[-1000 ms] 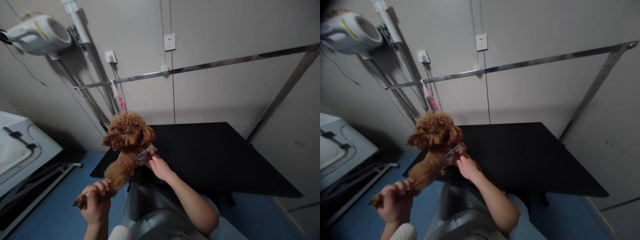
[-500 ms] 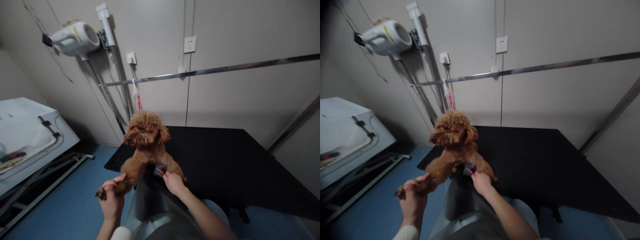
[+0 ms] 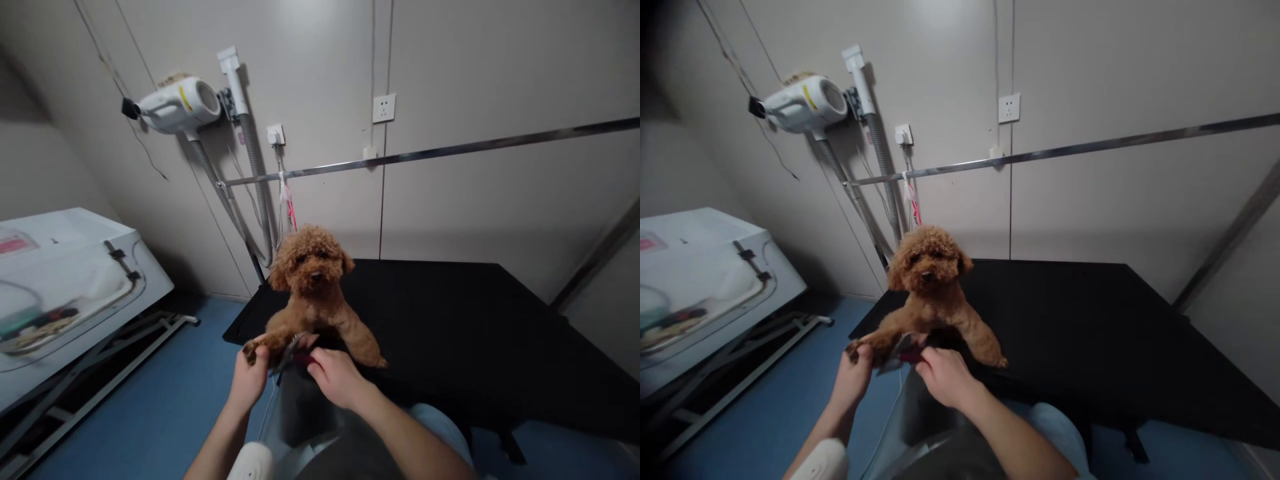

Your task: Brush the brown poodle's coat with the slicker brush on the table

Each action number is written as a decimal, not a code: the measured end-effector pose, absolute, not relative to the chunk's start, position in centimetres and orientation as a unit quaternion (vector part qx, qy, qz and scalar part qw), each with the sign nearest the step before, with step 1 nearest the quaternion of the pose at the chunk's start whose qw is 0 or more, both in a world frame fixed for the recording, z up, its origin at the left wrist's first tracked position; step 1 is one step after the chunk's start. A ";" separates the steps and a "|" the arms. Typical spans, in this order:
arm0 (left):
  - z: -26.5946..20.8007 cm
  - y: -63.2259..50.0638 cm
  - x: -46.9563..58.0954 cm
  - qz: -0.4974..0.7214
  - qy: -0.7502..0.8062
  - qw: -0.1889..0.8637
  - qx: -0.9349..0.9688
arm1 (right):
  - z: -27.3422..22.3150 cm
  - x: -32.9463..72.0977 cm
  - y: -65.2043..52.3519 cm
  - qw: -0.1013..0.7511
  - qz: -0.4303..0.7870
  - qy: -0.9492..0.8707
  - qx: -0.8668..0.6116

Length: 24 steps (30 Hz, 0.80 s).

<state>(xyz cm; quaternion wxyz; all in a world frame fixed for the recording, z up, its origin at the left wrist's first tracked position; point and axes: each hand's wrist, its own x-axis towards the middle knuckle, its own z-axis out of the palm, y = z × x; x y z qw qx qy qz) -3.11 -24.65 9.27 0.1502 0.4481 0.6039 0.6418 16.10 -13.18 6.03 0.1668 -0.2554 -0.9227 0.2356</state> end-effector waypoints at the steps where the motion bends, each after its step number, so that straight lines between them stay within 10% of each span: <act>1: 9.7 -24.3 -3.1 0.643 0.613 0.136 0.438 | 6.1 15.5 -13.7 0.183 0.236 -0.923 -0.244; 18: 12.4 -20.4 -3.4 0.623 0.665 0.097 0.400 | 4.3 13.8 -15.2 0.157 0.211 -0.881 -0.393; 24: 13.3 -20.0 -3.1 0.626 0.653 0.074 0.420 | 5.5 13.4 -13.3 0.272 0.238 -0.879 -0.311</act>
